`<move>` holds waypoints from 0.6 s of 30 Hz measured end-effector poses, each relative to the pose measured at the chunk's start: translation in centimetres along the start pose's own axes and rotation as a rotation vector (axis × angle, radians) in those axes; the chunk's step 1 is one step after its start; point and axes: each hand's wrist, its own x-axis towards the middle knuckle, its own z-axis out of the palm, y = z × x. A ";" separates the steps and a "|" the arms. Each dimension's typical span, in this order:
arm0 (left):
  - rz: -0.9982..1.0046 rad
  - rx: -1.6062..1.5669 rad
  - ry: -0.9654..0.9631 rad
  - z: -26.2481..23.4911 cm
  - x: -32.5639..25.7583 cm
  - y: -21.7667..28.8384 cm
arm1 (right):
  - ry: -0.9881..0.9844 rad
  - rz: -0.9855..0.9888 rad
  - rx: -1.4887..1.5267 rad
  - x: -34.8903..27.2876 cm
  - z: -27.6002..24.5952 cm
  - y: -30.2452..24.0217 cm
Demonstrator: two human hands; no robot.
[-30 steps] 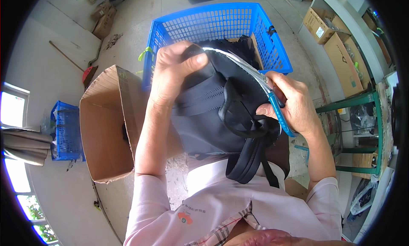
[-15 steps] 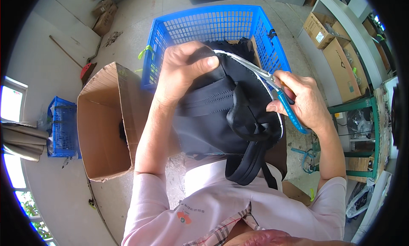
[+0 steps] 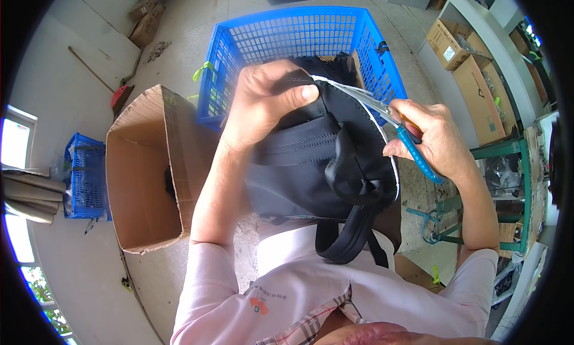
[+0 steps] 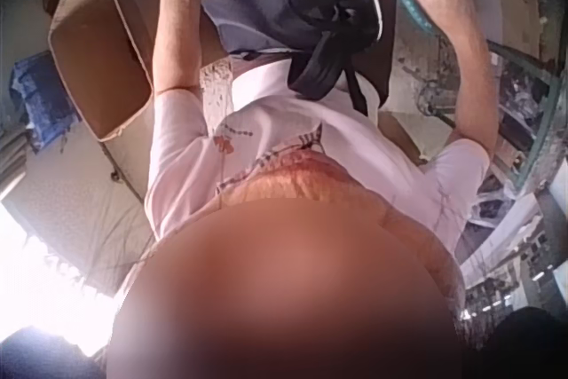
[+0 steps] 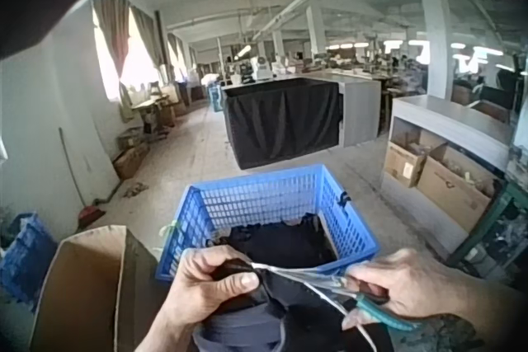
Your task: The recorder uses scissors to trim excess threads and material from black backpacks.
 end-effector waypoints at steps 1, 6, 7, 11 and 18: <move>0.000 -0.001 0.001 0.0 0.0 0.0 | 0.022 -0.013 0.016 0.0 0.2 0.1; -0.001 0.047 -0.021 0.2 0.2 0.0 | -0.031 0.045 0.020 0.7 -0.5 0.0; -0.002 0.046 -0.023 0.4 0.1 0.2 | -0.032 0.011 0.022 0.8 -0.6 0.1; -0.073 -0.053 -0.024 0.7 0.1 0.4 | -0.043 -0.055 -0.006 1.1 -0.9 0.5; 0.001 -0.053 -0.033 1.1 0.3 -0.4 | -0.026 -0.052 0.023 0.6 -0.8 0.8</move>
